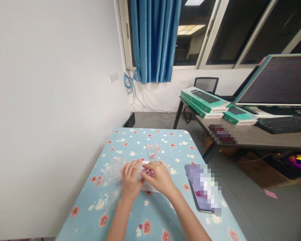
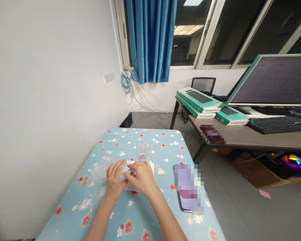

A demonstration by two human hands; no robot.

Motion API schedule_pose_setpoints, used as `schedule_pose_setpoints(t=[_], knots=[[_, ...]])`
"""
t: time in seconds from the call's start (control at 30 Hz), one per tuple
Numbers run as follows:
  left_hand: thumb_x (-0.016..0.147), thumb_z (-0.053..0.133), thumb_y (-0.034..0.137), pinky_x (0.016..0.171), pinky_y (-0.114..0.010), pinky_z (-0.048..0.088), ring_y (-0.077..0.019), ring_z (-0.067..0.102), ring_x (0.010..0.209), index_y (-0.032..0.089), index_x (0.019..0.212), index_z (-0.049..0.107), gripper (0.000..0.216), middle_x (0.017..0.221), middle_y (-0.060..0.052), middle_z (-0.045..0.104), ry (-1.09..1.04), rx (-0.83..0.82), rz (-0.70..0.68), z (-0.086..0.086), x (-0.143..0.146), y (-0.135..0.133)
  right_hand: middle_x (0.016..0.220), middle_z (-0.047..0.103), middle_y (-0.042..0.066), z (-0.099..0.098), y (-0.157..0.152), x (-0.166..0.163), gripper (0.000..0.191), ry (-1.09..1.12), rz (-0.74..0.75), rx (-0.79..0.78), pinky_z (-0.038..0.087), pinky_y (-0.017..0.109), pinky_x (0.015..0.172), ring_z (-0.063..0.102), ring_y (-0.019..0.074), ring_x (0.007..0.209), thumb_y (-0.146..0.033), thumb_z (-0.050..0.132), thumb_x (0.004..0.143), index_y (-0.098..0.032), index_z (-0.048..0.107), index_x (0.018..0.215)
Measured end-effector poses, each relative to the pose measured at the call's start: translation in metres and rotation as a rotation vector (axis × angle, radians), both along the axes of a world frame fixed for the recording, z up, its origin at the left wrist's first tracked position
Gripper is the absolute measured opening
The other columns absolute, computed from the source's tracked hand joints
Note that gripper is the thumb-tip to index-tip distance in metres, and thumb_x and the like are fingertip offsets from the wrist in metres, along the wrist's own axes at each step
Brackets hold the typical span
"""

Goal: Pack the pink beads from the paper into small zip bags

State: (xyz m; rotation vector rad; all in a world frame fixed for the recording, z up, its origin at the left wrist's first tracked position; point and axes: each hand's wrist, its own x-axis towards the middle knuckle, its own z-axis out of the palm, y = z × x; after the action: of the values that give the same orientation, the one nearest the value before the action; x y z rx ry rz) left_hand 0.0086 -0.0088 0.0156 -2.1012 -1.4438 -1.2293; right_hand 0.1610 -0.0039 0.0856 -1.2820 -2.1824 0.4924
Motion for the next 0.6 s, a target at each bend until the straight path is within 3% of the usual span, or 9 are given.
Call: schedule_pose_setpoints(t=[0.33, 0.6], knots=[[0.075, 0.061, 0.022, 0.096, -0.04, 0.041, -0.0241, 0.055, 0.106, 0.02, 0.123, 0.048, 0.05, 0.112, -0.009, 0.063, -0.129, -0.177, -0.114, 0.013, 0.002, -0.006, 0.094, 0.07, 0.003, 0.0, 0.001, 0.003, 0.022, -0.053, 0.029, 0.034, 0.033, 0.034, 0.084, 0.06, 0.0198, 0.088, -0.03, 0.063, 0.083, -0.021, 0.067, 0.102], [0.075, 0.067, 0.025, 0.092, -0.039, 0.043, -0.0234, 0.057, 0.104, 0.022, 0.115, 0.053, 0.043, 0.111, -0.007, 0.064, -0.137, -0.144, -0.118, 0.008, -0.008, -0.001, 0.097, 0.068, 0.005, 0.0, 0.004, 0.011, 0.024, 0.022, 0.081, 0.018, 0.036, 0.033, 0.083, 0.06, 0.0208, 0.092, -0.033, 0.059, 0.086, -0.022, 0.064, 0.107]])
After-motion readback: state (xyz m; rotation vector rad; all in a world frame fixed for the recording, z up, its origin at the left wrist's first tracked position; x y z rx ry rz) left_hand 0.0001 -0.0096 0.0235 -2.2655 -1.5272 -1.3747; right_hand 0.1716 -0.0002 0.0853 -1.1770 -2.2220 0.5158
